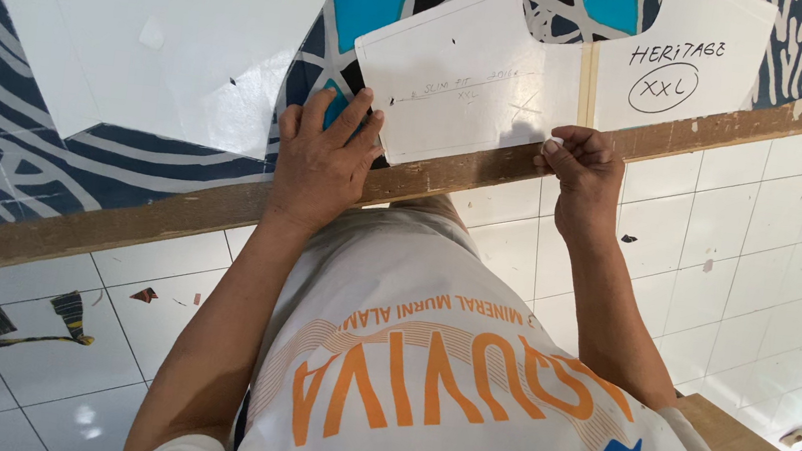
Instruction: The person places and adjusts several white paper pattern pieces on a patterned fabric surface. They smooth the pieces, align edges, and reposition them to fit the layout. The person handles the paper pieces one at a time, occasionally lifting and repositioning them.
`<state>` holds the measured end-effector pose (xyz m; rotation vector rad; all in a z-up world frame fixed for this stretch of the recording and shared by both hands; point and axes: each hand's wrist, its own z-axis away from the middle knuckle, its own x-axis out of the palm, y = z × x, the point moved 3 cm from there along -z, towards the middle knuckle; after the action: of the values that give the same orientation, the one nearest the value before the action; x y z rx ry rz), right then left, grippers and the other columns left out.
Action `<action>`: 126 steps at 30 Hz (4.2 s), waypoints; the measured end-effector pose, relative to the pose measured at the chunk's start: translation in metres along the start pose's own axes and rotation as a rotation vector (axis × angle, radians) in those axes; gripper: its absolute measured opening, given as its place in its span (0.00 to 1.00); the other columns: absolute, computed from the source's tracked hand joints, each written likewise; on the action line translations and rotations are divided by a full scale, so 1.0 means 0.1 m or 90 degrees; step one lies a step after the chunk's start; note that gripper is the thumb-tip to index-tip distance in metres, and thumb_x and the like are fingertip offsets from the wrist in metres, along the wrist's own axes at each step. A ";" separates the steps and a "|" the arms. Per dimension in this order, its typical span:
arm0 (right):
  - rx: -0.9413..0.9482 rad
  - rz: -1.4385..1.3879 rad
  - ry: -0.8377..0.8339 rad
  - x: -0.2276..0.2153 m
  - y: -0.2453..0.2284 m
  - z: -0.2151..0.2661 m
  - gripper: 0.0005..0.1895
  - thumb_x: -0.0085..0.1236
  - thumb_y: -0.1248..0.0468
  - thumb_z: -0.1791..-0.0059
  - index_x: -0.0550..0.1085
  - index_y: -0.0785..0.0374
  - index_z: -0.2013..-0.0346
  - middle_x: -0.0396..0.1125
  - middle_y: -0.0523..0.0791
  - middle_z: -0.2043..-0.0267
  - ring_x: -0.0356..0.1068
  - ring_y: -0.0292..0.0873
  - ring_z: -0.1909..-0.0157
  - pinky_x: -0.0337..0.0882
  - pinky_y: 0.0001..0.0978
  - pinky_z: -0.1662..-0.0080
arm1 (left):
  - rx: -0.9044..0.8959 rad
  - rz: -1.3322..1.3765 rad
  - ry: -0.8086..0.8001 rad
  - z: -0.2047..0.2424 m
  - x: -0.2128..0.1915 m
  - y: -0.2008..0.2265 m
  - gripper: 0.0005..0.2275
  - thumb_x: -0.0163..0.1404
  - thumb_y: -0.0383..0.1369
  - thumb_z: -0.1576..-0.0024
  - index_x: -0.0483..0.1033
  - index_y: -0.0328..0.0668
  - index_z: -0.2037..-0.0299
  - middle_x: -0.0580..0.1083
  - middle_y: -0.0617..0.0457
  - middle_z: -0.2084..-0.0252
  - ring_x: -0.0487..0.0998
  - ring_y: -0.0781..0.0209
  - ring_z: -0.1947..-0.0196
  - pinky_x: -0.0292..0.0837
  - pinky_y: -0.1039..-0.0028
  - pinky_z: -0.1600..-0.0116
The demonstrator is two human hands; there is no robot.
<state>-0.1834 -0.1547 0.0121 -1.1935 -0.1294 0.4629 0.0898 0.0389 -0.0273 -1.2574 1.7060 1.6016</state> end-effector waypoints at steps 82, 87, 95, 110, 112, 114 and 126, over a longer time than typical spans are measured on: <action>-0.260 0.367 -0.210 1.98 -0.35 -0.48 0.04 0.60 0.72 0.51 0.77 0.69 0.62 0.74 0.49 0.65 0.75 0.44 0.67 0.74 0.34 0.63 | 0.033 -0.038 -0.032 -0.06 0.01 0.01 0.16 0.57 0.43 0.39 0.81 0.45 0.46 0.70 0.51 0.34 0.64 0.42 0.35 0.56 0.51 0.38; -0.337 0.415 -0.208 2.13 -0.30 -0.55 0.04 0.59 0.74 0.52 0.79 0.68 0.63 0.74 0.49 0.64 0.76 0.44 0.68 0.76 0.32 0.65 | 0.041 0.003 -0.006 -0.05 0.00 -0.03 0.17 0.57 0.41 0.39 0.80 0.41 0.44 0.70 0.48 0.35 0.65 0.42 0.37 0.57 0.53 0.40; -0.335 0.505 -0.255 2.10 -0.32 -0.57 0.04 0.61 0.74 0.55 0.78 0.71 0.66 0.74 0.51 0.67 0.75 0.47 0.70 0.75 0.34 0.66 | 0.041 0.012 0.023 -0.01 0.04 -0.05 0.17 0.56 0.41 0.39 0.80 0.42 0.44 0.69 0.48 0.34 0.67 0.42 0.37 0.58 0.52 0.39; -0.470 0.414 -0.152 2.23 -0.63 -0.85 0.04 0.64 0.71 0.47 0.76 0.69 0.65 0.72 0.48 0.66 0.72 0.42 0.68 0.72 0.33 0.65 | 0.043 0.031 0.011 -0.05 -0.01 -0.05 0.16 0.56 0.40 0.41 0.80 0.40 0.47 0.69 0.46 0.36 0.66 0.42 0.39 0.57 0.49 0.39; -0.406 0.415 -0.148 2.05 -0.63 -0.71 0.04 0.64 0.70 0.47 0.76 0.68 0.63 0.72 0.48 0.67 0.71 0.41 0.69 0.71 0.32 0.65 | 0.046 0.038 0.003 -0.09 -0.04 -0.05 0.16 0.57 0.40 0.44 0.81 0.40 0.50 0.70 0.46 0.37 0.67 0.42 0.41 0.58 0.48 0.39; -0.368 0.415 -0.158 1.93 -0.57 -0.58 0.04 0.64 0.70 0.48 0.76 0.67 0.63 0.72 0.47 0.66 0.72 0.41 0.68 0.72 0.31 0.65 | 0.052 0.055 0.017 -0.15 -0.09 -0.11 0.12 0.57 0.34 0.42 0.80 0.39 0.50 0.70 0.47 0.37 0.68 0.46 0.41 0.59 0.51 0.38; -0.308 0.454 -0.190 2.03 -0.25 -0.41 0.02 0.58 0.74 0.54 0.77 0.68 0.68 0.73 0.49 0.69 0.74 0.47 0.70 0.73 0.36 0.67 | 0.089 0.100 0.066 -0.72 -0.08 -0.49 0.10 0.55 0.23 0.42 0.82 0.46 0.54 0.78 0.63 0.58 0.72 0.61 0.51 0.62 0.66 0.41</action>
<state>0.0196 -0.1133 -0.0095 -1.6318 -0.0681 1.2913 0.1521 -0.0220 -0.0310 -1.1804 1.9885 1.4956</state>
